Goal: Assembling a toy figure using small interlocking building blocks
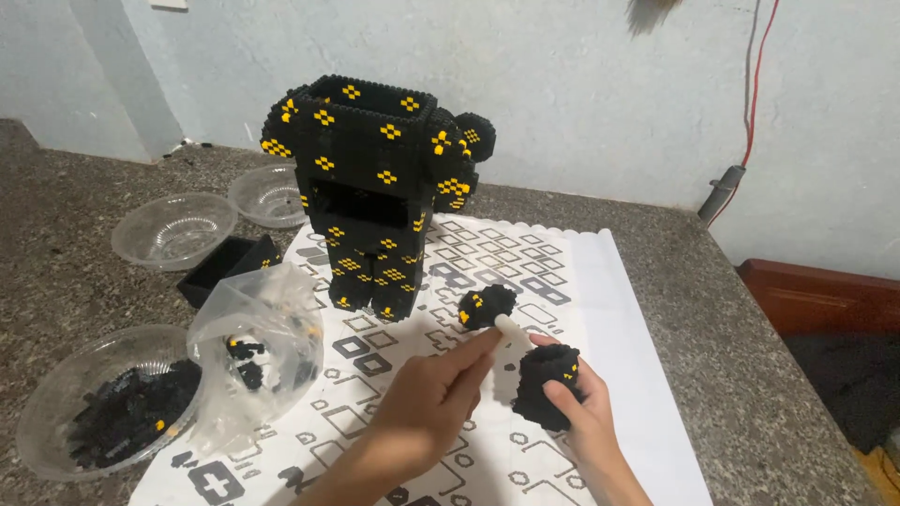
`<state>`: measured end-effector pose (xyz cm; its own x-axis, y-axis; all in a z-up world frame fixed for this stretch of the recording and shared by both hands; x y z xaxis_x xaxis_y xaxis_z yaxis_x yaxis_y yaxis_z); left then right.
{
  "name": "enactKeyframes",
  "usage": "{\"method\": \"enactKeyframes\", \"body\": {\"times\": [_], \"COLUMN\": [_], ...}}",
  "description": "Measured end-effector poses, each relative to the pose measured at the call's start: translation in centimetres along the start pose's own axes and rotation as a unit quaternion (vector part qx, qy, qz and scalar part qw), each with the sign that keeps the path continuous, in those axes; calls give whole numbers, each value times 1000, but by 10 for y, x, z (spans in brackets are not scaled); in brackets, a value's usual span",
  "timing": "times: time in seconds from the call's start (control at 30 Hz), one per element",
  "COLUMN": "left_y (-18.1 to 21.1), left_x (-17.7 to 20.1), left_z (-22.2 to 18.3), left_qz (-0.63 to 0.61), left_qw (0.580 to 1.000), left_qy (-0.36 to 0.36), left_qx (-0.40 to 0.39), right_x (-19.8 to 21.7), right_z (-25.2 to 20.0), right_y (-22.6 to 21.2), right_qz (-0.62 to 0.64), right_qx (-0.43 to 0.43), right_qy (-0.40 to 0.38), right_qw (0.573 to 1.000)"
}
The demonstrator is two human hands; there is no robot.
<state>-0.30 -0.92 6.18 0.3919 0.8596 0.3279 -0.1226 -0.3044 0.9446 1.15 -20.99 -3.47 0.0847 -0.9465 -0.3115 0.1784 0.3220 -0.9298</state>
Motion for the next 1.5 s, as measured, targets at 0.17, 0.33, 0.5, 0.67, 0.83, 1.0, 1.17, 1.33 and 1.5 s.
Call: {"method": "enactKeyframes", "body": {"times": [0.17, 0.33, 0.5, 0.67, 0.83, 1.0, 1.17, 1.33, 1.5], "left_y": [-17, -52, -86, -137, -82, -77, -80, -85, -90], "left_x": [-3, 5, 19, 4, -3, -6, -2, -6, -9], "left_z": [9, 38, 71, 100, 58, 53, 54, 57, 60], "left_qz": [106, 263, 311, 268, 35, 34, 77, 132, 130], "left_qw": [992, 952, 943, 927, 987, 943, 912, 896, 907], "left_qy": [26, 106, 67, 121, -40, -7, 40, 70, 60], "left_qx": [-67, -112, -102, -232, -149, -330, -401, -418, -396], "right_x": [5, 1, -3, 10, 13, 23, 0, 20, 16], "right_z": [3, 6, 6, 12, 13, 14, 16, 18, 17], "right_y": [11, 8, 1, 13, 30, 38, 9, 13, 17], "right_qz": [68, 144, 137, 85, 54, -16, -103, -115, -70], "right_qx": [9, 28, -5, -32, -25, -3, 43, 17, -130], "right_qy": [-72, -203, -189, -149, -128, -88, -124, -18, 33], "right_qw": [995, 968, 972, 985, 990, 996, 986, 993, 989]}}
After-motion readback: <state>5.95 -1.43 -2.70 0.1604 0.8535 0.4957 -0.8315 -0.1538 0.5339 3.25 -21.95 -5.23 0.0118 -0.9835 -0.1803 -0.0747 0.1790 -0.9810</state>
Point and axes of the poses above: each hand's wrist, its own z-axis towards the middle knuckle, its own x-axis out of the back of the hand, y = z × x, the point moved 2 cm from there along z, towards the middle knuckle, and after that the axes turned 6 degrees about -y, right-handed, at the moved point
